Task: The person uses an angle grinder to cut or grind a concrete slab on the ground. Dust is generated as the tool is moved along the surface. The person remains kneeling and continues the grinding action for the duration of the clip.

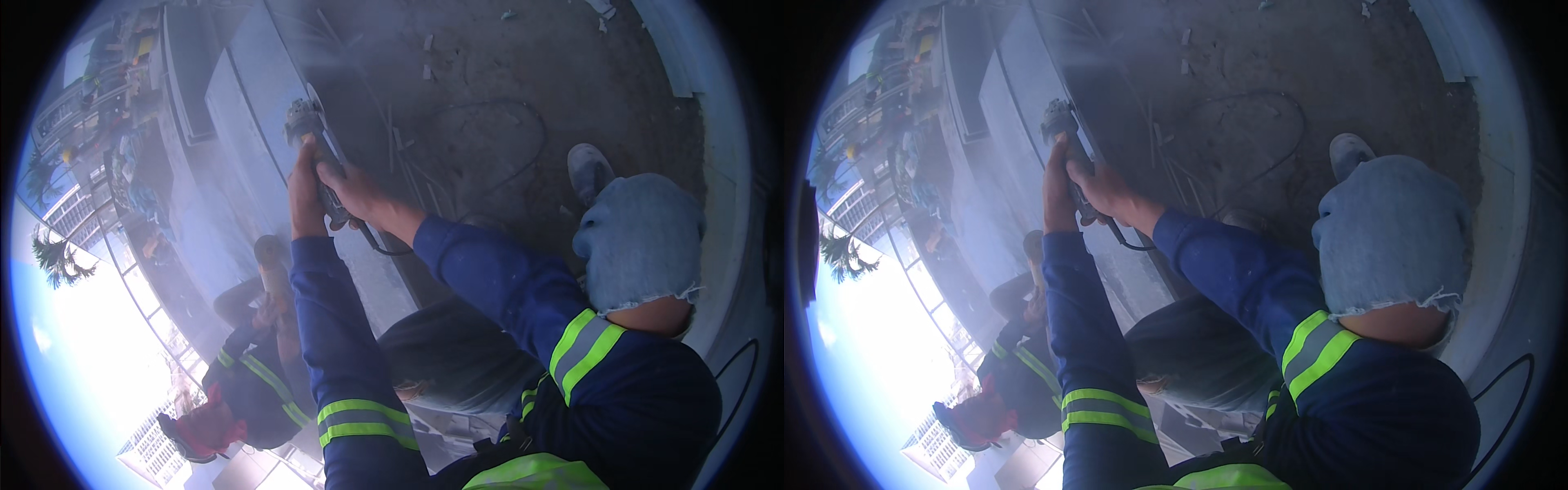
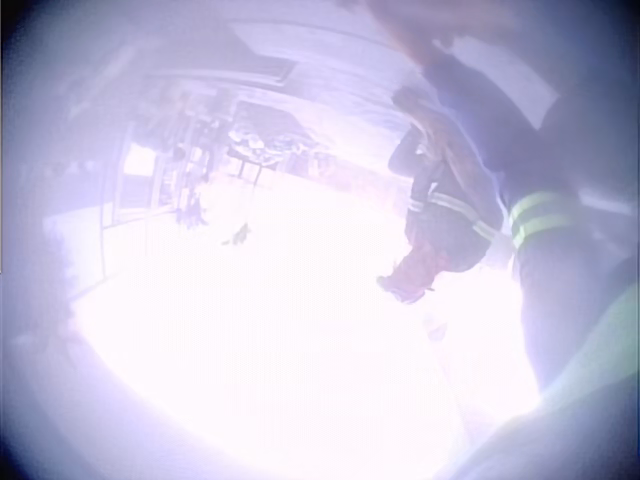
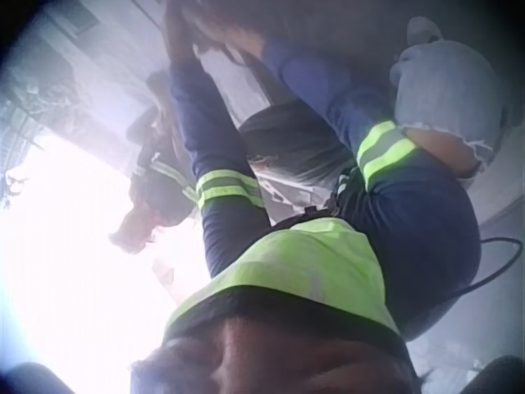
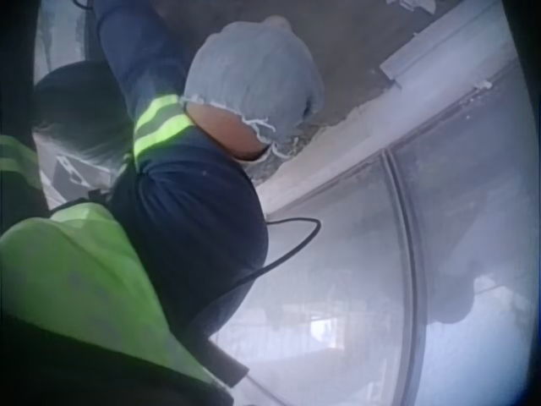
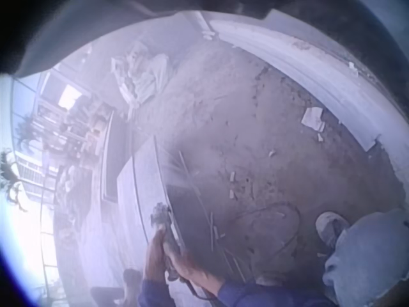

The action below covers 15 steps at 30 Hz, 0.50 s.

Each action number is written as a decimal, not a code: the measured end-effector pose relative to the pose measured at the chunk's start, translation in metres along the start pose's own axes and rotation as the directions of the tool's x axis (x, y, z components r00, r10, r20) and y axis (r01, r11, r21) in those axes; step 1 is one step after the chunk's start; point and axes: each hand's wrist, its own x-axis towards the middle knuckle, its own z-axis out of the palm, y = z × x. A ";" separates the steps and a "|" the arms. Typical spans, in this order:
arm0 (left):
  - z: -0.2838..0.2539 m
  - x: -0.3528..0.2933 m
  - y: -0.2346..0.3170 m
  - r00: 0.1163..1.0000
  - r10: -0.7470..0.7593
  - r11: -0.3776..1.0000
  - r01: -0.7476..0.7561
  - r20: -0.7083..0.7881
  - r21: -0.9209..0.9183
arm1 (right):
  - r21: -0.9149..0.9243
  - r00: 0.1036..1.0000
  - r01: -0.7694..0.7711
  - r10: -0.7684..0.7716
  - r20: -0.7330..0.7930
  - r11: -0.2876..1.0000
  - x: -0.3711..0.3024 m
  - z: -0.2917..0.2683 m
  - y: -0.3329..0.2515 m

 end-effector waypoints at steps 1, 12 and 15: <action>-0.001 -0.001 0.001 1.000 0.002 1.000 -0.002 0.004 -0.001 | -0.003 1.000 -0.012 0.012 0.005 1.000 0.000 0.001 -0.001; -0.004 0.015 0.000 0.999 0.018 1.000 -0.017 0.027 -0.024 | -0.013 0.999 0.036 -0.036 -0.010 0.999 0.023 -0.001 0.007; -0.004 0.017 -0.001 0.999 0.019 0.999 -0.017 0.051 -0.043 | -0.011 1.000 0.022 -0.022 0.001 1.000 0.025 0.000 0.006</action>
